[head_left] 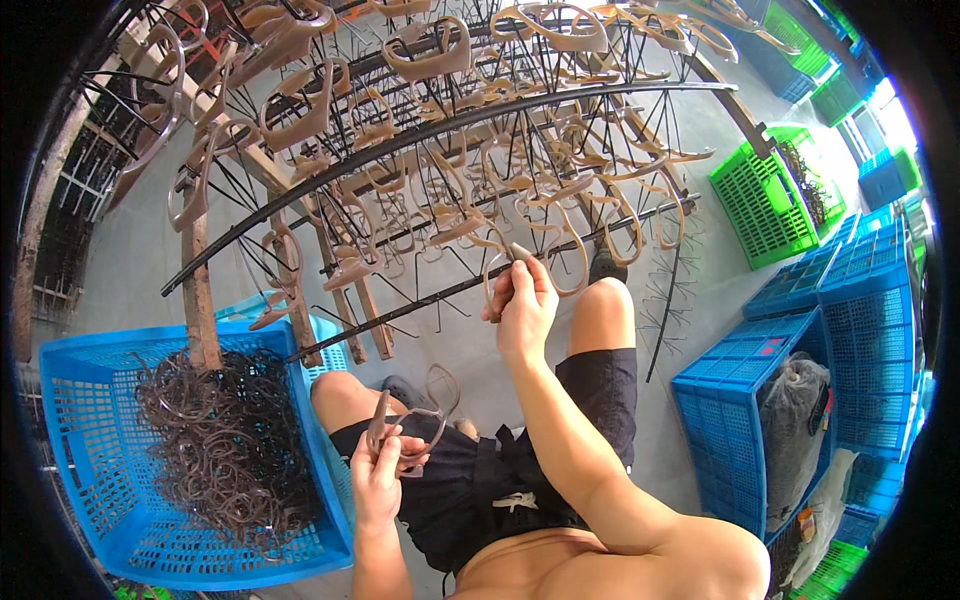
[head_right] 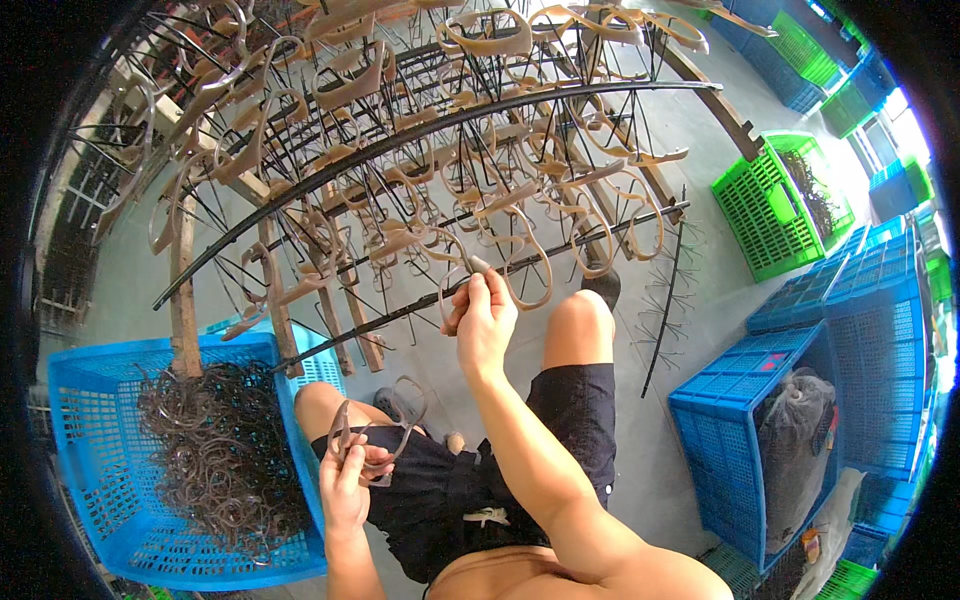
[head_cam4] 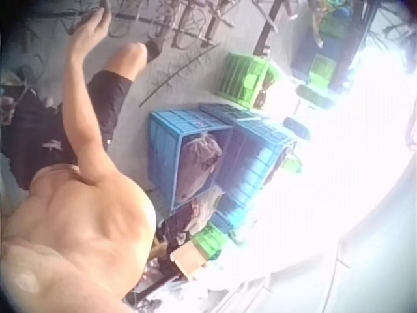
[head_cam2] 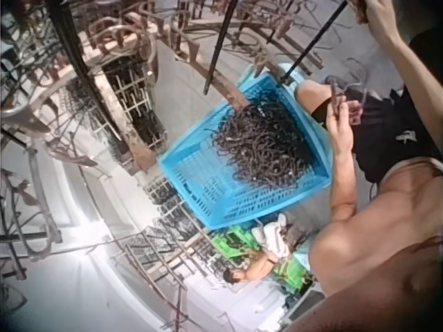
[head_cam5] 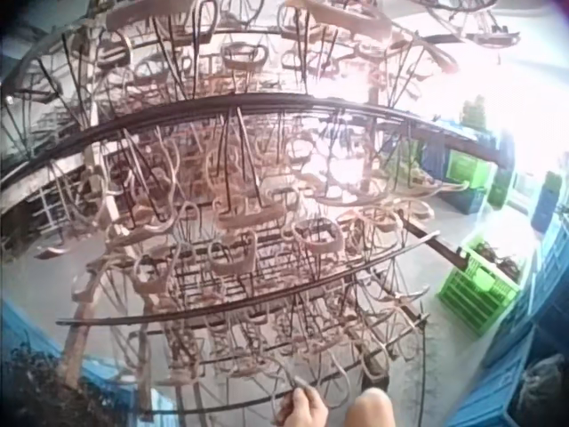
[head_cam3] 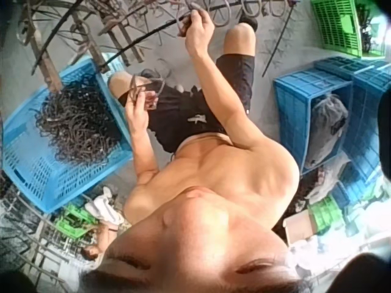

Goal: The person sits on the floor and repeatedly picks up pairs of eyeglasses from a blue basket. They hang each pair onto a multi-tiered metal rack, arranging them one by one.

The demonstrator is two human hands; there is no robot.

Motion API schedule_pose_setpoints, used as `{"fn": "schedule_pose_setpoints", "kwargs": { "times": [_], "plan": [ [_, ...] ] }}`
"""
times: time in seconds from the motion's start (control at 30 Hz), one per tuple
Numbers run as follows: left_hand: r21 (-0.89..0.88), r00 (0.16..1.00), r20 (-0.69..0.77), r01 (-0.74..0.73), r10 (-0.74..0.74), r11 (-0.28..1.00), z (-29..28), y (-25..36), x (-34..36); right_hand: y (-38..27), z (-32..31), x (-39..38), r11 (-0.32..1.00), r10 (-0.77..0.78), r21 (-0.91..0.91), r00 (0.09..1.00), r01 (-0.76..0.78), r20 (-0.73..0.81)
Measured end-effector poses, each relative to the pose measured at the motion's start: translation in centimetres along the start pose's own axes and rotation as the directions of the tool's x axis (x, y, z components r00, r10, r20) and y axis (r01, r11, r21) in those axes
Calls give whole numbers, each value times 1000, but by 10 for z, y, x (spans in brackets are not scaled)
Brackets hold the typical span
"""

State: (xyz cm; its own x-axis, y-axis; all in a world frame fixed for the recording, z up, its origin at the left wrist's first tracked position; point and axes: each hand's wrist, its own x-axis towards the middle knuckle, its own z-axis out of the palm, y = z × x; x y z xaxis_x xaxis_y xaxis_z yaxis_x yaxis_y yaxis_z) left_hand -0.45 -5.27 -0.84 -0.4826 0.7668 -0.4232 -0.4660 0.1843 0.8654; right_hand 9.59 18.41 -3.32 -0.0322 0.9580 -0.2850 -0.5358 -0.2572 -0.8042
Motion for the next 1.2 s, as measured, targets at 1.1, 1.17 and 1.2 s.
{"fn": "schedule_pose_setpoints", "kwargs": {
  "times": [1.1, 1.17, 1.2],
  "plan": [
    [-120, 990, 15, -139, 141, 983, 0, 2, 6, 3, -4, 6, 888, -147, -413, 977, 200, 157],
    [-137, 989, 15, -147, 150, 980, -2, 3, 7, -10, -10, -3, 637, -257, -680, 932, 362, 256],
    [-149, 987, 20, -157, 162, 976, -1, 5, 6, -11, -12, -11, 311, -414, -786, 821, 534, 394]
  ]
}}
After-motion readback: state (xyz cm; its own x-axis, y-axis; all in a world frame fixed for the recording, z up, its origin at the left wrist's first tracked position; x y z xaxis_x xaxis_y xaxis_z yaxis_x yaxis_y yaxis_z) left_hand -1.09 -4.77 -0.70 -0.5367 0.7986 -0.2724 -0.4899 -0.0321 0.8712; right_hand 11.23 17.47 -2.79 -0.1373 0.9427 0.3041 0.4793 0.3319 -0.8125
